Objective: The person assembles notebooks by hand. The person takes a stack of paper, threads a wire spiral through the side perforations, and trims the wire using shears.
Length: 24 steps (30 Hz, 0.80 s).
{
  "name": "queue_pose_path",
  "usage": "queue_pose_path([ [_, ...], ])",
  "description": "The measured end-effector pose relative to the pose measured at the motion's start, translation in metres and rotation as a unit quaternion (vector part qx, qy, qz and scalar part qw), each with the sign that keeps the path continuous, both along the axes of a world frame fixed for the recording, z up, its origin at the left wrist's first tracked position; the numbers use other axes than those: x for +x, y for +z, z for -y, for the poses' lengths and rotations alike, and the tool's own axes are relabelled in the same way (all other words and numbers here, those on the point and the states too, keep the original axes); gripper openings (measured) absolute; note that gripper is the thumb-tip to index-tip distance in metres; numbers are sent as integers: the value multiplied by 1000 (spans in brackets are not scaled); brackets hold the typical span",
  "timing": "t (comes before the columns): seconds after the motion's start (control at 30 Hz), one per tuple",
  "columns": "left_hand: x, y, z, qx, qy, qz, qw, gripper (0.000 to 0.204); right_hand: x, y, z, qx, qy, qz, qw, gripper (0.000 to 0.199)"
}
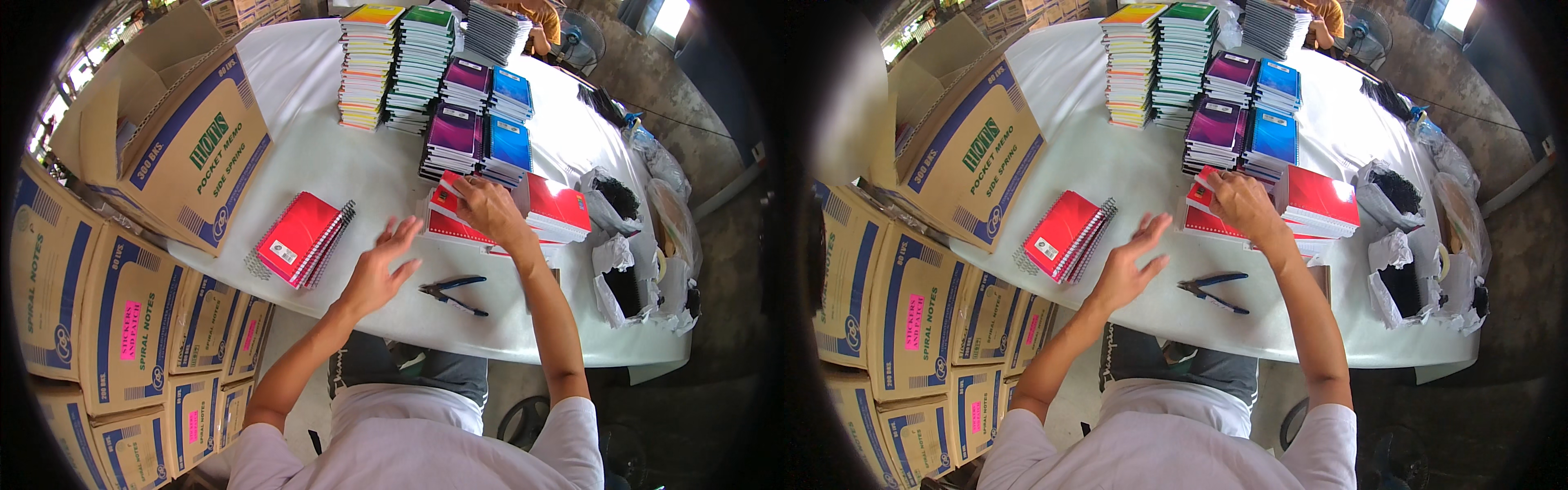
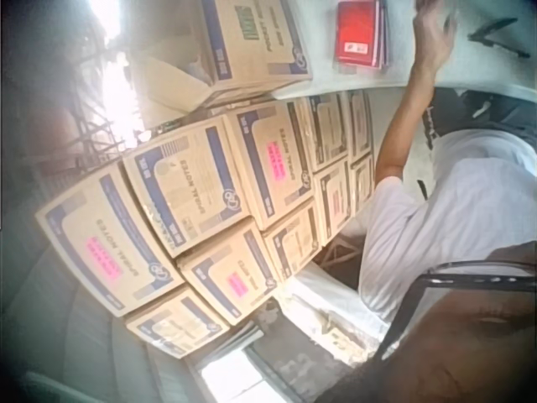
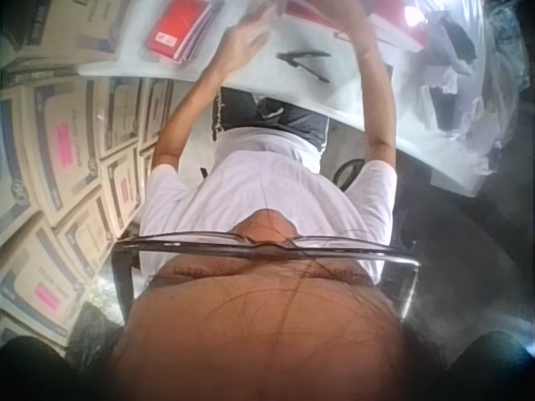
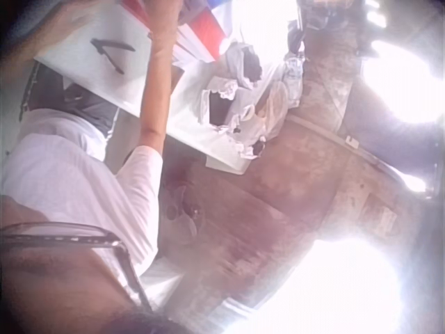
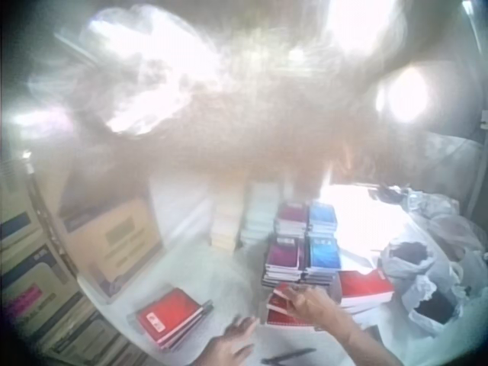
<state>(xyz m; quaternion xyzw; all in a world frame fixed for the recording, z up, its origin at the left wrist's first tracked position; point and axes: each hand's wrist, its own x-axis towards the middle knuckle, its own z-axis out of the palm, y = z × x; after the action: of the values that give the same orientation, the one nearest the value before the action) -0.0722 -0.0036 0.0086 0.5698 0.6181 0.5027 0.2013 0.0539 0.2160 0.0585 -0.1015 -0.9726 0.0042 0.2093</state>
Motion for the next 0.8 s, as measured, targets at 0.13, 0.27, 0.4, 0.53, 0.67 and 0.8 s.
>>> queue_pose_path([
  [0.13, -8, 12, -48, -47, -75, 515, 853, 72, 0, -10, 19, 89, -48, -22, 995, 29],
  [0.27, -34, 19, -85, -112, -186, 617, 757, 49, 16, -20, 45, 206, 19, -62, 976, 41],
  [0.4, -18, 25, -51, -81, -135, 427, 890, 48, 48, 2, 83, -23, 8, -112, 993, 60],
  [0.53, -12, -13, 5, 5, -152, 217, 964, 60, 88, -28, 110, -424, -111, -289, 851, 64],
  [0.67, -5, -31, 38, -138, -184, 175, 957, 64, 105, -89, 144, -660, -54, -262, 702, 27],
  [0.8, 8, -24, 55, -36, 6, -66, 997, 90, 100, -92, 165, -607, -49, -193, 769, 20],
])
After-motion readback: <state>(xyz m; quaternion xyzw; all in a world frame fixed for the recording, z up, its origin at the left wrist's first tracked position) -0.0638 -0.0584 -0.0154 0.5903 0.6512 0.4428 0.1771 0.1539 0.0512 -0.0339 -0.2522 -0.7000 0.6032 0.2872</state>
